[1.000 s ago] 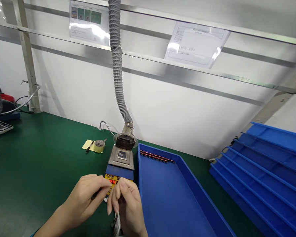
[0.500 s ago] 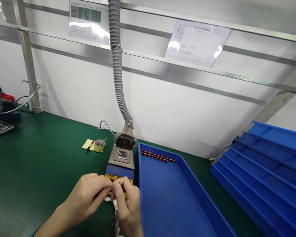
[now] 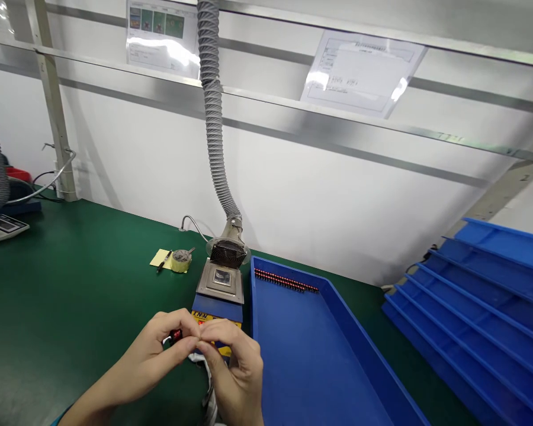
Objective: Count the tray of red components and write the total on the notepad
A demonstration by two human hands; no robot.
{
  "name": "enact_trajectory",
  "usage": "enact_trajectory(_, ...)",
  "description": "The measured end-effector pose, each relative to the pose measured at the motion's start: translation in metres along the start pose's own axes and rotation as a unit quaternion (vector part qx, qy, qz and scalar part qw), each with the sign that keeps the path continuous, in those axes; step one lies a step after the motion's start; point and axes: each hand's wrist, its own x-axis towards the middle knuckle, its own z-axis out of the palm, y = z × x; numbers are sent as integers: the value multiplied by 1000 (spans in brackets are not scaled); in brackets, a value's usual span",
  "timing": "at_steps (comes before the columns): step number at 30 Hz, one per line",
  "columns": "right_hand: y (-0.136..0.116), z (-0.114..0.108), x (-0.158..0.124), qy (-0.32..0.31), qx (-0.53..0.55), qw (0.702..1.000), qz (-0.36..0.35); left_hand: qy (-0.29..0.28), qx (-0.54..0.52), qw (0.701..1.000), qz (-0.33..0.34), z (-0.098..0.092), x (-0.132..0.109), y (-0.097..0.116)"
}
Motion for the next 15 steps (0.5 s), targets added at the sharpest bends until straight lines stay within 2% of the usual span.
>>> enact_trajectory(2,1,0,-1,7,-21,1000,-2,-8,-11,1000,-9,0,0,0)
enact_trajectory(4,2,-3,-3,31,-26,999,25,-17,-10,1000,-16,-1,1,0)
enact_trajectory(7,2,-11,-4,115,15,991,61,-11,-9,1000,-23,-2,1,-3)
enact_trajectory(9,2,-13,-2,152,36,985,76,6,-58,998,-33,-2,2,-6)
enact_trajectory(12,0,-2,2,117,97,978,141,5,-221,975,-21,-1,4,-14)
enact_trajectory(15,0,20,5,86,247,937,231,20,-317,948,0,2,5,-18)
